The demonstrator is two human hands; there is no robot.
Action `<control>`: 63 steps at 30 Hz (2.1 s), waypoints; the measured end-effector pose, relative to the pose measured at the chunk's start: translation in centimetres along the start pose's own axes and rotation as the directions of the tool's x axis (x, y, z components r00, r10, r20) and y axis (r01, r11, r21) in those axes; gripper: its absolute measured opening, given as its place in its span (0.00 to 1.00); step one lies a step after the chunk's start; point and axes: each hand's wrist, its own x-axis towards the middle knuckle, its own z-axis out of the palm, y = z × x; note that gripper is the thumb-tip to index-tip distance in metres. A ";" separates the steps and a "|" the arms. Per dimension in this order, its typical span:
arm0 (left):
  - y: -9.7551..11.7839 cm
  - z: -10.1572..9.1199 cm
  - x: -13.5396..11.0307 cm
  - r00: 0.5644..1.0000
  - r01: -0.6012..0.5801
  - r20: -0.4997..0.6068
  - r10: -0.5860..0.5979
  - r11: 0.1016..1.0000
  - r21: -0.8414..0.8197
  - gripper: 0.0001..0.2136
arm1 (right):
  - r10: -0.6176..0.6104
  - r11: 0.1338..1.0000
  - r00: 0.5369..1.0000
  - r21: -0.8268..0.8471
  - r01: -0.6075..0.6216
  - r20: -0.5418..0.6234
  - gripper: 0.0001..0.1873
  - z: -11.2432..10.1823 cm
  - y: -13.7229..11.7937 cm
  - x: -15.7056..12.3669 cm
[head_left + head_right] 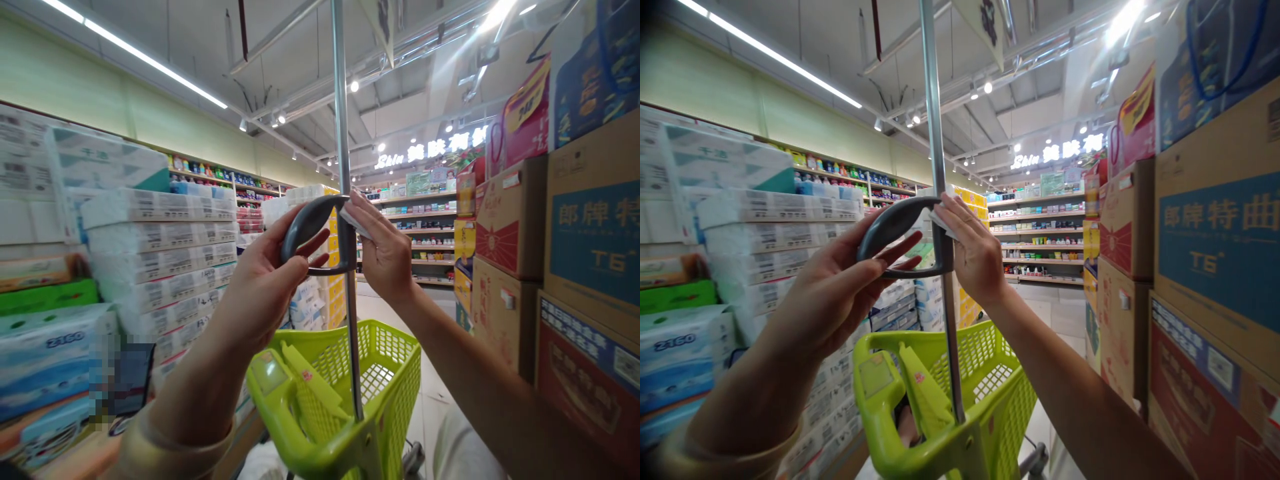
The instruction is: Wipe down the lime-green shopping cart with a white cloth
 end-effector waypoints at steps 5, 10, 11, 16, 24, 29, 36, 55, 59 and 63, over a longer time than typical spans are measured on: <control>-0.8 0.2 -0.7 0.998 0.041 -0.036 -0.042 0.998 -0.042 0.25 | 0.280 0.943 0.958 0.203 -0.264 -0.058 0.22 0.4 -1.3 -3.6; -1.7 0.6 -0.8 0.990 0.105 -0.091 -0.112 0.991 -0.079 0.16 | 0.467 0.854 0.879 0.306 -0.422 -0.091 0.18 0.4 -2.2 -5.1; -1.8 0.6 -0.8 0.989 0.108 -0.097 -0.116 0.991 -0.079 0.16 | 0.497 0.835 0.862 0.325 -0.444 -0.097 0.17 0.5 -2.0 -4.6; -2.0 0.7 -0.8 0.991 0.085 -0.095 -0.092 0.994 -0.075 0.17 | 0.641 0.689 0.762 0.505 -0.520 -0.092 0.15 1.3 -0.3 -2.7; -4.9 0.5 -3.6 0.980 0.138 -0.165 -0.113 0.979 0.151 0.20 | 0.793 0.358 0.566 0.579 -0.733 0.226 0.12 0.2 -3.6 -10.0; -7.9 0.8 -5.9 0.962 0.258 -0.154 -0.227 0.937 0.236 0.22 | 0.813 0.259 0.457 0.478 -0.839 0.362 0.16 -0.6 -4.8 -13.3; -10.5 2.0 -7.1 0.949 0.308 -0.122 -0.291 0.938 0.159 0.15 | 0.820 0.243 0.432 0.454 -0.857 0.376 0.14 -0.4 -5.8 -16.1; -11.6 2.9 -11.3 0.916 0.397 -0.108 -0.387 0.914 0.083 0.15 | 0.776 0.546 0.569 0.164 -0.822 0.271 0.09 -1.9 -10.9 -23.1; -12.1 3.6 -13.2 0.889 0.421 -0.236 -0.393 0.904 0.078 0.11 | 0.749 0.563 0.612 0.242 -0.790 0.254 0.11 -1.6 -12.2 -23.9; -12.6 2.8 -13.9 0.901 0.390 -0.270 -0.340 0.906 0.163 0.11 | 0.716 0.613 0.645 0.202 -0.764 0.269 0.17 -0.8 -13.1 -25.3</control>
